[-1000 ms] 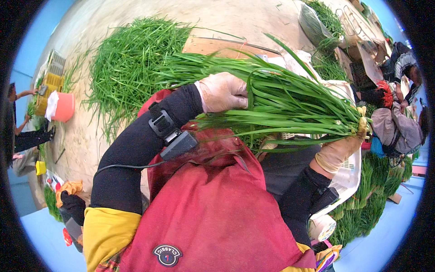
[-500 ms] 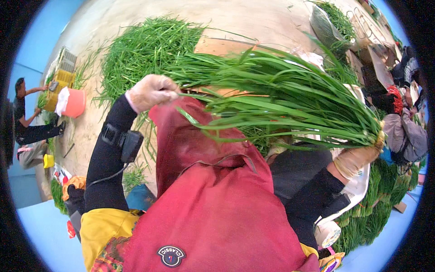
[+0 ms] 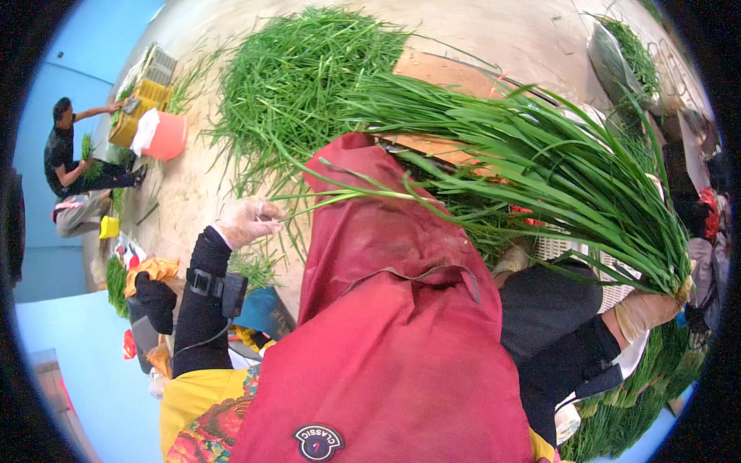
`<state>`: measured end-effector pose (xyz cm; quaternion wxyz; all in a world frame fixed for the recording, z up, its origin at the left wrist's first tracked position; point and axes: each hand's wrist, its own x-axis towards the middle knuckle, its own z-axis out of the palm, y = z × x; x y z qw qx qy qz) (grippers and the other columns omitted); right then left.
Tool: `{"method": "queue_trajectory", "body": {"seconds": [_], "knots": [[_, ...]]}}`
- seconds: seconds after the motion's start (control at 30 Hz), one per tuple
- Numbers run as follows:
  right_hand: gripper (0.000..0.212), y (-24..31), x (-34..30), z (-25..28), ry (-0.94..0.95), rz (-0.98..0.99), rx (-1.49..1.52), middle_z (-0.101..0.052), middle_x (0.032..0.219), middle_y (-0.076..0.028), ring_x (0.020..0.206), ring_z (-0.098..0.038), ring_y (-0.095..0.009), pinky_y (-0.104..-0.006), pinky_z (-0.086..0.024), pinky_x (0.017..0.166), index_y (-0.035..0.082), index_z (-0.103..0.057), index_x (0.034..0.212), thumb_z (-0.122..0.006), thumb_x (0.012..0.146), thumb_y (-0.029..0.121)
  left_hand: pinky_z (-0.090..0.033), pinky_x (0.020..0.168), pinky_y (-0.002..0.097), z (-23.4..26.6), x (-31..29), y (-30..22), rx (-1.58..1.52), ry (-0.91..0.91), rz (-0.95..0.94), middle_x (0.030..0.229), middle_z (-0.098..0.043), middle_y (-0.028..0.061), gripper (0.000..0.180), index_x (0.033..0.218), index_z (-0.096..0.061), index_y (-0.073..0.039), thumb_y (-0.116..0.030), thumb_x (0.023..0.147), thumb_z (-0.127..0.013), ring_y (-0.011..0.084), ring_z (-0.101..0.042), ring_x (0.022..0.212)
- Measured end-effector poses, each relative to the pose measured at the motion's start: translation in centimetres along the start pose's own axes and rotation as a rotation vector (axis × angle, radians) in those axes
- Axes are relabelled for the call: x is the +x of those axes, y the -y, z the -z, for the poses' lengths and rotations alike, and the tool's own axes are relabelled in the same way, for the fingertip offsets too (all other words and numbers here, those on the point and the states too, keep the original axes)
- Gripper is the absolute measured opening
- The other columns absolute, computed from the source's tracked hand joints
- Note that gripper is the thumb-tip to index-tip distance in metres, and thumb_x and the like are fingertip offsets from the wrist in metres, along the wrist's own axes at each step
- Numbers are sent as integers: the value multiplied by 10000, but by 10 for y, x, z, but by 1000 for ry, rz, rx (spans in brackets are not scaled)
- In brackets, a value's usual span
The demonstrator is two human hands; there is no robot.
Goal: The person picks up a bunch of green vegetation from a basket, removes a few leaves by hand, and then places the bunch on a wooden board to trim the ends with a large knife before returning the trimmed bunch to the basket.
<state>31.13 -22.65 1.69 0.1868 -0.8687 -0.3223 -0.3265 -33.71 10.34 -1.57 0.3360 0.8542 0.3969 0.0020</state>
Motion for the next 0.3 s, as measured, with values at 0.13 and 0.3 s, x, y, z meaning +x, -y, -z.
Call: {"method": "queue_trajectory", "body": {"seconds": [0.13, 0.3], "knots": [[369, -7, -6, -21, -91, -256, 573, -668, 1255, -118, 1117, -647, -230, -340, -501, 977, -21, -619, 1260, -575, 937, 154, -499, 707, 398, 9, -5, -28, 121, -314, -30, 785, -651, 113, 204, 862, -710, -68, -271, 877, -703, 307, -626, 767], [431, -31, -2, -28, -86, 137, 72, -622, 1320, -166, 1224, -586, -271, -383, -382, 1116, 61, -585, 1337, -596, 949, 248, -499, 714, 415, -24, 40, -70, 216, -209, -254, 795, -630, 120, 266, 850, -674, -75, -338, 896, -671, 324, -623, 794]]}}
